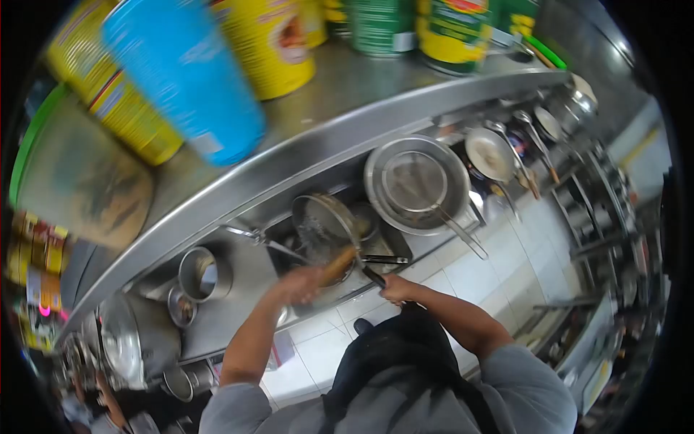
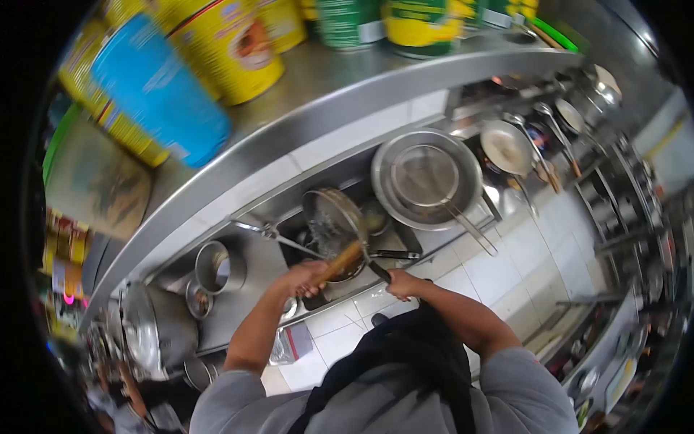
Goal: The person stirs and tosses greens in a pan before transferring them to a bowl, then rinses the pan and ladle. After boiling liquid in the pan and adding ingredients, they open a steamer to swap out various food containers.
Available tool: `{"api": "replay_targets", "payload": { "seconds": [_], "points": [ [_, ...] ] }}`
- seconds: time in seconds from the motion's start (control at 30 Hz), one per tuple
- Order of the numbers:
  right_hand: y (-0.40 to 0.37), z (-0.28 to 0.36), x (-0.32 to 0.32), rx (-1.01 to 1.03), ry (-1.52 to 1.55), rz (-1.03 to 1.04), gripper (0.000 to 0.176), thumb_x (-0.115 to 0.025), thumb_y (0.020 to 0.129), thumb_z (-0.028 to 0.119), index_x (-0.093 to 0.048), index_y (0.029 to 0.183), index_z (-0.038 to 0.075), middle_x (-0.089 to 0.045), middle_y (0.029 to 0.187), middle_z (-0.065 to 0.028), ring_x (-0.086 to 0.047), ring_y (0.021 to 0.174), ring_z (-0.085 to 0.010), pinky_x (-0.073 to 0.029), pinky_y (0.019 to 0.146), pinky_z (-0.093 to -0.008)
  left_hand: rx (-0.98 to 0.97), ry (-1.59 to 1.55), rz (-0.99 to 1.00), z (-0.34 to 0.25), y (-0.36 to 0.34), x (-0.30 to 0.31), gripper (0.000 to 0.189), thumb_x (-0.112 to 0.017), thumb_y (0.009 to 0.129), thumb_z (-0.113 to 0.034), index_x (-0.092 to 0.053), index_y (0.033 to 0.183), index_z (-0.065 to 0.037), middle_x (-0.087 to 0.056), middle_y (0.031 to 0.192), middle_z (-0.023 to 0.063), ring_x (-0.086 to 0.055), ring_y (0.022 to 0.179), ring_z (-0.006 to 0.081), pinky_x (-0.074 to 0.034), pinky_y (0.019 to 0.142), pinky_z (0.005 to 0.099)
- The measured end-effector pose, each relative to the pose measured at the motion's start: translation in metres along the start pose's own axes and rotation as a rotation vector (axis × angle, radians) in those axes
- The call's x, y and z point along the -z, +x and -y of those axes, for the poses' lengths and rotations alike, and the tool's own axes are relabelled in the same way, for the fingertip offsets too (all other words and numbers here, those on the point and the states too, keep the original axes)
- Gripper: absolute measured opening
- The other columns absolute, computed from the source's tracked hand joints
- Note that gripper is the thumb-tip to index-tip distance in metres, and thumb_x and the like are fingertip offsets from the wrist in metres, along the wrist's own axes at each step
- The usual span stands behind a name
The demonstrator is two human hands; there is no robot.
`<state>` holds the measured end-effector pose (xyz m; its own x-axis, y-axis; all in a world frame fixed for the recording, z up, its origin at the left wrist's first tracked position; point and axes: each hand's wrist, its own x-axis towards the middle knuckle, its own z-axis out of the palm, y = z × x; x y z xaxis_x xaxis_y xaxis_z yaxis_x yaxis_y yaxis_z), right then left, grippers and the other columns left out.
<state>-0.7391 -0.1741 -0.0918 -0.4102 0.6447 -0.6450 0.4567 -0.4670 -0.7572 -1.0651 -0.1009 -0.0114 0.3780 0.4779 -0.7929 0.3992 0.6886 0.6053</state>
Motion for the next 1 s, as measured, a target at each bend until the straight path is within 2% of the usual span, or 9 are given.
{"api": "replay_targets", "payload": {
  "seconds": [0.13, 0.2, 0.3, 0.47, 0.53, 0.63, 0.77, 0.83, 1.0],
  "points": [
    [-0.018, 0.023, -0.006, -0.069, 0.307, 0.15, 0.018, -0.066, 0.084, 0.008, -0.048, 0.083, 0.005, -0.046, 0.053, -0.0037, -0.046, 0.039, -0.0136, -0.038, 0.036, -0.0317, -0.307, 0.813, -0.486, 0.049, 0.051, 0.081, 0.03, -0.053, 0.098, -0.035, -0.066, 0.118, -0.017, -0.064, 0.073, 0.0054, -0.06, 0.052, 0.0147, -0.047, 0.043, 0.0297],
    [-0.001, 0.012, -0.033, -0.148, 0.451, 0.237, 0.02, -0.066, 0.085, 0.009, -0.046, 0.084, 0.007, -0.043, 0.054, -0.001, -0.043, 0.039, -0.0118, -0.035, 0.036, -0.0296, -0.358, 0.954, -0.735, 0.014, 0.056, 0.093, 0.03, -0.052, 0.097, -0.036, -0.068, 0.109, -0.014, -0.068, 0.088, 0.0117, -0.066, 0.068, 0.0243, -0.052, 0.059, 0.0379],
    [0.01, 0.015, -0.054, -0.291, 0.69, 0.403, 0.022, -0.066, 0.088, 0.009, -0.044, 0.088, 0.013, -0.037, 0.055, 0.0044, -0.036, 0.041, -0.0067, -0.028, 0.036, -0.0243, -0.362, 0.662, -0.367, -0.017, 0.059, 0.028, 0.037, -0.045, 0.097, -0.042, -0.066, 0.112, -0.015, -0.07, 0.108, 0.0163, -0.069, 0.09, 0.0352, -0.055, 0.081, 0.0496],
    [-0.017, 0.0, -0.027, -0.28, 0.779, 0.433, 0.023, -0.066, 0.09, 0.009, -0.044, 0.087, 0.016, -0.036, 0.056, 0.0067, -0.032, 0.041, -0.0044, -0.025, 0.037, -0.0231, -0.513, 1.032, -0.385, 0.024, -0.02, 0.023, 0.03, -0.054, 0.092, -0.036, -0.07, 0.105, -0.014, -0.072, 0.1, 0.0157, -0.068, 0.088, 0.037, -0.055, 0.08, 0.0476],
    [-0.018, -0.011, -0.039, -0.317, 0.795, 0.495, 0.022, -0.066, 0.09, 0.01, -0.045, 0.088, 0.015, -0.037, 0.057, 0.0062, -0.034, 0.041, -0.0045, -0.026, 0.037, -0.0231, -0.248, 0.943, -0.599, 0.027, -0.01, 0.064, 0.031, -0.053, 0.093, -0.037, -0.07, 0.11, -0.017, -0.07, 0.106, 0.0171, -0.067, 0.098, 0.037, -0.053, 0.087, 0.0481],
    [0.003, 0.001, -0.062, -0.307, 0.695, 0.452, 0.02, -0.066, 0.093, 0.013, -0.047, 0.09, 0.016, -0.035, 0.055, 0.0069, -0.03, 0.04, -0.0044, -0.024, 0.037, -0.0237, -0.403, 0.64, -0.499, 0.03, 0.056, 0.038, 0.034, -0.052, 0.093, -0.04, -0.07, 0.112, -0.019, -0.07, 0.108, 0.0175, -0.066, 0.101, 0.0374, -0.052, 0.09, 0.0506],
    [-0.024, 0.027, -0.044, -0.28, 0.762, 0.407, 0.021, -0.066, 0.092, 0.011, -0.046, 0.095, 0.016, -0.035, 0.055, 0.0054, -0.031, 0.04, -0.005, -0.024, 0.037, -0.0241, -0.349, 1.083, -0.498, 0.048, 0.018, 0.024, 0.034, -0.051, 0.092, -0.036, -0.069, 0.114, -0.016, -0.071, 0.102, 0.0169, -0.069, 0.091, 0.0369, -0.055, 0.079, 0.0516],
    [-0.027, 0.037, -0.058, -0.294, 0.8, 0.415, 0.023, -0.066, 0.091, 0.009, -0.045, 0.096, 0.017, -0.034, 0.056, 0.0056, -0.031, 0.04, -0.0052, -0.024, 0.037, -0.024, -0.241, 0.812, -0.866, 0.044, 0.028, 0.051, 0.034, -0.051, 0.093, -0.036, -0.068, 0.117, -0.019, -0.07, 0.105, 0.0182, -0.068, 0.096, 0.0369, -0.053, 0.085, 0.0535],
    [-0.002, 0.035, -0.054, -0.325, 0.809, 0.402, 0.026, -0.067, 0.089, 0.007, -0.042, 0.091, 0.016, -0.034, 0.056, 0.0063, -0.032, 0.041, -0.0059, -0.024, 0.038, -0.0243, -0.448, 0.883, -0.565, 0.039, 0.038, -0.015, 0.031, -0.046, 0.098, -0.033, -0.069, 0.115, -0.022, -0.07, 0.111, 0.016, -0.067, 0.102, 0.036, -0.055, 0.081, 0.0475]
  ]
}}
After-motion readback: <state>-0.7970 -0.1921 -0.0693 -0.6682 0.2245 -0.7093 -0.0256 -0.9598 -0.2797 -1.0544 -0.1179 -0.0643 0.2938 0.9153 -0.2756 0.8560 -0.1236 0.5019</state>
